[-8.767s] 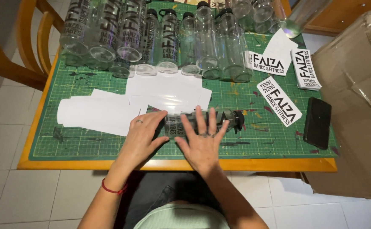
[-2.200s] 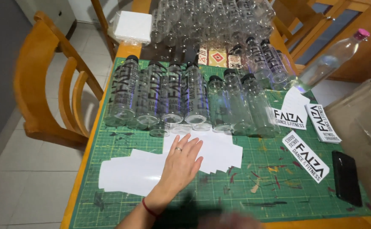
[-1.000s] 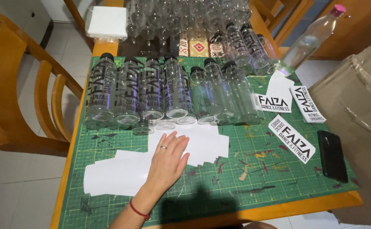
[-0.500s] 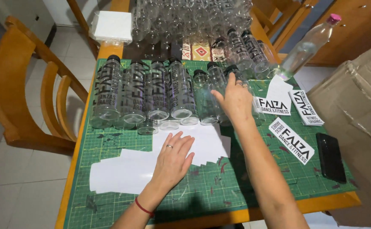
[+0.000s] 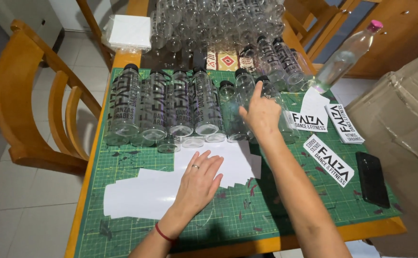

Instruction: The person applies printed 'FAIZA DANCE & FITNESS' labels to clear plastic water bottles. They peel the backing from each label, align it on the bottle, and smooth it down by hand. Completed bottles are set aside on the table.

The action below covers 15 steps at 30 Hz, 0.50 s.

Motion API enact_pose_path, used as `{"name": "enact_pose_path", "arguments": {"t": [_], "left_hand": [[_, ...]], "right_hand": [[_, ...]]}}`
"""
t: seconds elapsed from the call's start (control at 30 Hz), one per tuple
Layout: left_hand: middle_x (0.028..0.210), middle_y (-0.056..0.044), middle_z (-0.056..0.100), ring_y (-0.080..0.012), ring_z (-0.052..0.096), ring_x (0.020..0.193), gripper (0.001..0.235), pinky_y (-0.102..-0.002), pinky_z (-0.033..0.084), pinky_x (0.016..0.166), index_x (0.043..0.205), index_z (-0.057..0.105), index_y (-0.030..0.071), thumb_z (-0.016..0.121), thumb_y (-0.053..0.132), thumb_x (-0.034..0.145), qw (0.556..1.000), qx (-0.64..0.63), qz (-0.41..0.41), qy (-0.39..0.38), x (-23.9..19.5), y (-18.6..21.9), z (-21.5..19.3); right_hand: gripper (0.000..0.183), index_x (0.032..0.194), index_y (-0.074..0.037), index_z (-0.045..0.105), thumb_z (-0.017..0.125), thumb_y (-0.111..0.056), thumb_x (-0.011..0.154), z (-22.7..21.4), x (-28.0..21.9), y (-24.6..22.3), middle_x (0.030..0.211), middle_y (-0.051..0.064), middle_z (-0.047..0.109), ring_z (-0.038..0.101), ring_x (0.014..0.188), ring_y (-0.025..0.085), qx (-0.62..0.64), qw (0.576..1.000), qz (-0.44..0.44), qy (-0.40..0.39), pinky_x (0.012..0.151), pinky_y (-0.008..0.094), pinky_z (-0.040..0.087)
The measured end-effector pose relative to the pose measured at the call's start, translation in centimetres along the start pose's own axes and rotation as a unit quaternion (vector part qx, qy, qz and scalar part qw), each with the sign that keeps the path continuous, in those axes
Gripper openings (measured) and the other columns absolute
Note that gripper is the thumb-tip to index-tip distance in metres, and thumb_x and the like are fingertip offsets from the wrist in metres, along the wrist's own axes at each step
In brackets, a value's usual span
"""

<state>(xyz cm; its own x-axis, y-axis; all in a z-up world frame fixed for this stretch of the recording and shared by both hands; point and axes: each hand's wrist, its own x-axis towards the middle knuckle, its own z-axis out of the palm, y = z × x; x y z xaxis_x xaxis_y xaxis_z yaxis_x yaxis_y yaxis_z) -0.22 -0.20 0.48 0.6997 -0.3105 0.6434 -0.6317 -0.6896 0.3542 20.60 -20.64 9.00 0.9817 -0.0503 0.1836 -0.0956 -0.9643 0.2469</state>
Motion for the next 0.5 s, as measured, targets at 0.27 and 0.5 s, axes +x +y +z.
{"name": "enact_pose_path", "arguments": {"t": [0.27, 0.5], "left_hand": [[0.144, -0.016, 0.066, -0.0371, 0.060, 0.140, 0.060, -0.053, 0.042, 0.125, 0.151, 0.058, 0.002, 0.068, 0.039, 0.105, 0.997, -0.078, 0.019, 0.011, -0.2, 0.2, 0.6], [0.157, -0.026, 0.053, -0.0490, 0.054, 0.145, 0.112, -0.060, 0.046, 0.118, 0.162, 0.042, 0.000, 0.073, 0.074, 0.085, 0.971, -0.235, 0.026, -0.036, -1.2, 2.4, 0.3]], "right_hand": [[0.094, 0.171, -0.003, 0.024, 0.064, -0.049, 0.100, -7.4, -12.2, 4.1, 0.125, 0.030, 0.075, 0.072, 0.106, 0.054, 0.413, 0.906, -0.030, 0.088, 0.088, 0.064, 0.052], [0.097, 0.173, -0.023, 0.019, 0.073, -0.008, 0.094, 2.0, -25.3, 5.7, 0.149, 0.021, 0.056, 0.066, 0.129, 0.038, 0.862, 0.505, -0.050, 0.018, 0.088, 0.046, 0.070]]}}
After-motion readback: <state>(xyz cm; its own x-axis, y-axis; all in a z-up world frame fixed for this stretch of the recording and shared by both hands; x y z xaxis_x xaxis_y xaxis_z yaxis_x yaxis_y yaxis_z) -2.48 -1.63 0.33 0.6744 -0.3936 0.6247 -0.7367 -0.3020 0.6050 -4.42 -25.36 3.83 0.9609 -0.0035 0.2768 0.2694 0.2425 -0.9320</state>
